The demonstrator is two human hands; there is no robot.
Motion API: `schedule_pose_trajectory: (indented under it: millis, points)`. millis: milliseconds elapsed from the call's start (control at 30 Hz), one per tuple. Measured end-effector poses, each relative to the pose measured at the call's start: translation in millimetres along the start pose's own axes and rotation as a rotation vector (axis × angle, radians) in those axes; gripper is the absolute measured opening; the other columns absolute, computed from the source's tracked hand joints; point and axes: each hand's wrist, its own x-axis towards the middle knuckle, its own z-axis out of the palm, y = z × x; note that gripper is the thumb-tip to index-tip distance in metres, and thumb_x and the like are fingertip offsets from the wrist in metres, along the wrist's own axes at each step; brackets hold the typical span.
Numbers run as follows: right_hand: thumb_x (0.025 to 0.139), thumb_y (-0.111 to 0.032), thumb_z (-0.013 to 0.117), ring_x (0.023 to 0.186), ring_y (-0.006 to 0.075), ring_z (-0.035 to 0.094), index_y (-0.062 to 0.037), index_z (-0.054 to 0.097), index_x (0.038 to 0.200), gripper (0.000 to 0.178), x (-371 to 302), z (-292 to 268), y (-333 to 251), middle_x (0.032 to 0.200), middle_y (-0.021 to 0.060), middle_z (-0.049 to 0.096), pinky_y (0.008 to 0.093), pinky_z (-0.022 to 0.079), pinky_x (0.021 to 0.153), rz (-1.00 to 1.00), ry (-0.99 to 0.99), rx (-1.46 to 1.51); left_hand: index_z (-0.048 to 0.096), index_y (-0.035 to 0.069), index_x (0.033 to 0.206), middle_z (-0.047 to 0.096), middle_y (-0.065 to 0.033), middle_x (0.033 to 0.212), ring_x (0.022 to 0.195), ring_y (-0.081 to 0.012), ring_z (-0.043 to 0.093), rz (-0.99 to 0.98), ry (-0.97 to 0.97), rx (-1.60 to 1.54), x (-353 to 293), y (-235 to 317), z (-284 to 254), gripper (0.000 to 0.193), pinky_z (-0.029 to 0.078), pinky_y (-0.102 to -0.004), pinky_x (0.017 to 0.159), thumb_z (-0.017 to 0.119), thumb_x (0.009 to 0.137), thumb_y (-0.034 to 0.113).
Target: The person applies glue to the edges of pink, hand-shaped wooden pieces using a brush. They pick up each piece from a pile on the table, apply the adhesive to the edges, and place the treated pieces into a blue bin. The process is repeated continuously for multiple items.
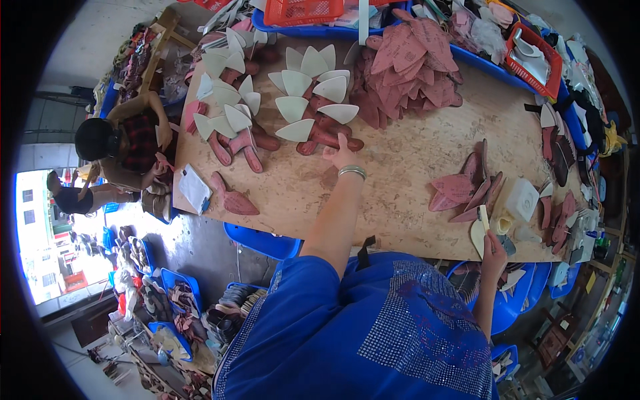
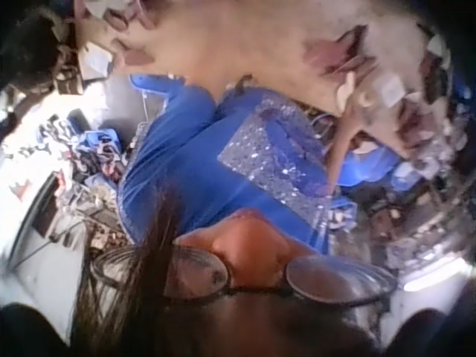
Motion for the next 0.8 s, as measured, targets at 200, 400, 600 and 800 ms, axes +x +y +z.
schedule_pose_trajectory:
  millis: [200, 400, 600, 800]
  points:
    - [0.091, -0.015, 0.065, 0.091, 0.0256, 0.070, 0.0010, 0.070, 0.108, 0.024, 7, 0, 4, 0.098, 0.0176, 0.072, 0.0335, 0.052, 0.081, 0.007, 0.000, 0.038, 0.031, 0.015, 0.121, 0.048, -0.0096, 0.121, 0.099, -0.0233, 0.057, 0.032, 0.115, 0.104, 22, -9, 11, 0.066, 0.056, -0.0389, 0.076, 0.081, 0.080, 0.027]
    - [0.091, -0.016, 0.065, 0.091, 0.0253, 0.070, 0.0005, 0.070, 0.108, 0.024, 7, -5, 9, 0.098, 0.0172, 0.072, 0.0335, 0.052, 0.082, 0.039, 0.000, 0.036, 0.040, -0.003, 0.122, 0.053, -0.0191, 0.115, 0.101, -0.0309, 0.059, 0.063, 0.224, 0.444, 15, -3, 21, 0.081, 0.054, -0.0401, 0.085, 0.086, 0.070, 0.039]
    - [0.091, -0.017, 0.065, 0.089, 0.0254, 0.070, -0.0002, 0.070, 0.108, 0.024, 6, -7, 12, 0.097, 0.0173, 0.072, 0.0342, 0.052, 0.080, 0.022, 0.010, 0.052, 0.044, -0.009, 0.115, 0.052, -0.0219, 0.115, 0.101, -0.0320, 0.059, 0.109, 0.172, 0.552, 46, -10, 6, 0.081, 0.054, -0.0414, 0.087, 0.087, 0.068, 0.040]
    - [0.091, -0.017, 0.065, 0.087, 0.0262, 0.070, -0.0014, 0.070, 0.108, 0.024, 7, -6, 15, 0.095, 0.0177, 0.072, 0.0347, 0.052, 0.078, 0.002, 0.015, 0.038, 0.044, -0.008, 0.117, 0.059, -0.0188, 0.105, 0.080, -0.0247, 0.061, 0.128, 0.096, 0.577, 60, -10, 0, 0.075, 0.055, -0.0400, 0.063, 0.088, 0.070, 0.029]
